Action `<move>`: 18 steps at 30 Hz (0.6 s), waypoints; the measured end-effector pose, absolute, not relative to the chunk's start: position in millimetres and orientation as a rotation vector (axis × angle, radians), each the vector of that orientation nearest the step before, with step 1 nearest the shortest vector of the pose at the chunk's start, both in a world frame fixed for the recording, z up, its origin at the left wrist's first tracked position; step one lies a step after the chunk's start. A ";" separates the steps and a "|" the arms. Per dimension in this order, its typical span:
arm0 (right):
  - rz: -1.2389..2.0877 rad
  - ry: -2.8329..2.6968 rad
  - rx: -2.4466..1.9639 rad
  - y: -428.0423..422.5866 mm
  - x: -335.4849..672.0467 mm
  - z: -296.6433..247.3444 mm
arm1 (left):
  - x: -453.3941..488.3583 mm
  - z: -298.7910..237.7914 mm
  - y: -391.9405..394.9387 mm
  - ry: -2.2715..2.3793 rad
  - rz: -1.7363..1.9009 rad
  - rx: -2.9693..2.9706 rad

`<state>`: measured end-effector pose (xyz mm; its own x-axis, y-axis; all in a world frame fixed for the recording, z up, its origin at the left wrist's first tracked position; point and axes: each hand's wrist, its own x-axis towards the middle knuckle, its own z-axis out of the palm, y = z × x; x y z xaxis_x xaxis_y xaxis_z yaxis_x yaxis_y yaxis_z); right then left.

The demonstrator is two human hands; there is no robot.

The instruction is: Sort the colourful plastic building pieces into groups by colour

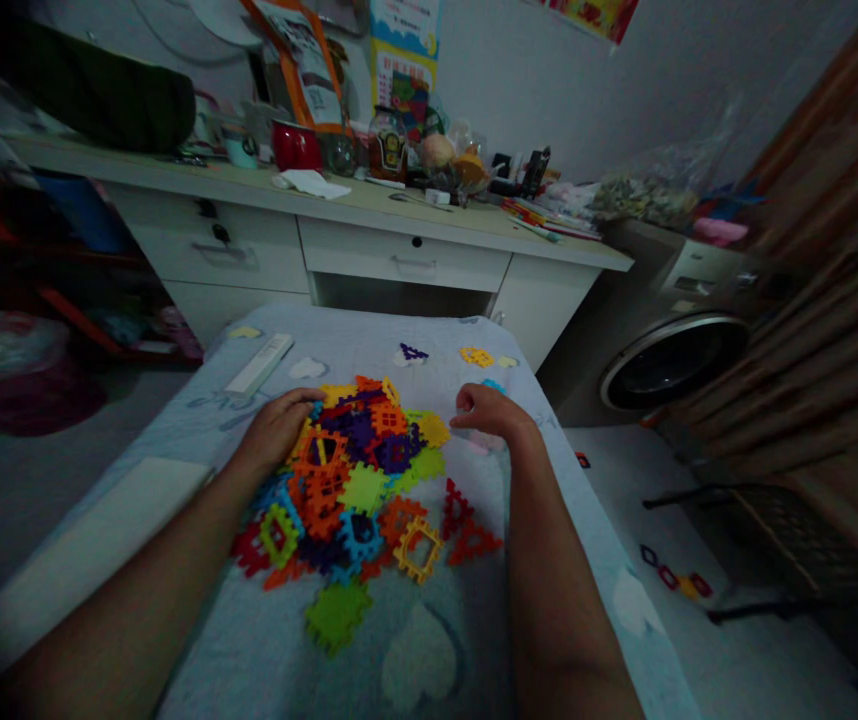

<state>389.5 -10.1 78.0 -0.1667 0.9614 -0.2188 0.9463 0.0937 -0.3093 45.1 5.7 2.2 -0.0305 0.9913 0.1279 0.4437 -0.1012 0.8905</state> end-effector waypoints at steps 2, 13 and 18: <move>0.712 -2.408 -1.925 -10.9 368.2 78.6 | 45.0 0.6 6.3 1.531 1.088 1.601; 0.713 -2.362 -1.893 -8.9 370.6 75.7 | 44.9 2.8 4.9 1.546 1.081 1.589; 0.705 -1.972 -1.836 -1.3 401.4 68.1 | 44.9 1.1 5.9 1.531 1.098 1.601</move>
<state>401.4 -1.3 68.1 -0.0954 0.9926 -0.0758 0.8158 0.0343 -0.5774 44.9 5.9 1.1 -0.0358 0.9909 0.1294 0.4400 -0.1006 0.8924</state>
